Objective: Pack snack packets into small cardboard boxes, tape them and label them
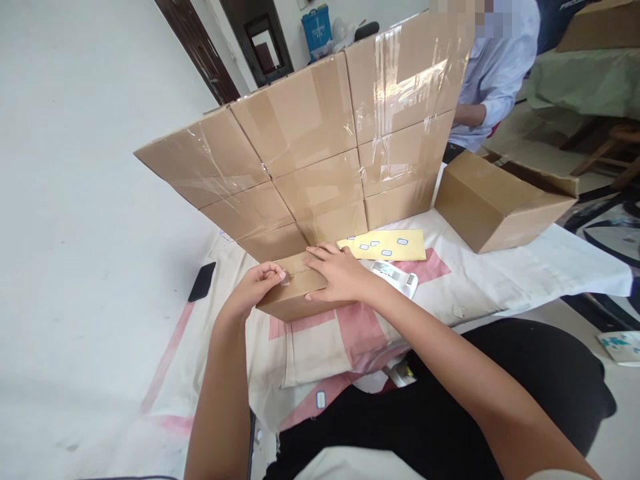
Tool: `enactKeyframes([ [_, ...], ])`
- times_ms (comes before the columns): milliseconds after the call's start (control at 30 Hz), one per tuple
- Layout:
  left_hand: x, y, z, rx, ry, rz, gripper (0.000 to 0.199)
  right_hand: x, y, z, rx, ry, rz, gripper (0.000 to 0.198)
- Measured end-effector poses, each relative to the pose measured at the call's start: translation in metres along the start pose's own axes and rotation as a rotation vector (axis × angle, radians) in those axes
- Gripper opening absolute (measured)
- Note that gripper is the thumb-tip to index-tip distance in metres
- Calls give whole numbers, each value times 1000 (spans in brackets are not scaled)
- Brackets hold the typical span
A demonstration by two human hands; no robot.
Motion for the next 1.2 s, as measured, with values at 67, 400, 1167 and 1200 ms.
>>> enactKeyframes([
  [67, 0, 1, 2, 3, 11, 4, 42, 0, 0, 0, -3, 6, -4, 80],
  [400, 1, 0, 6, 75, 41, 41, 34, 0, 0, -2, 4, -3, 5, 78],
  [1167, -1, -7, 5, 252, 236, 9, 52, 1, 1, 1, 2, -12, 11, 79],
  [1200, 0, -5, 4, 293, 251, 9, 49, 1, 2, 2, 3, -13, 12, 79],
])
Point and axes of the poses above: each hand's wrist, its own x-axis towards the middle knuckle, its own z-axis out of the palm, y = z × x, the point moved 7 cm from there along x, towards the middle knuckle, and after that the axes turned 3 degrees about x, right-handed, at the moved point
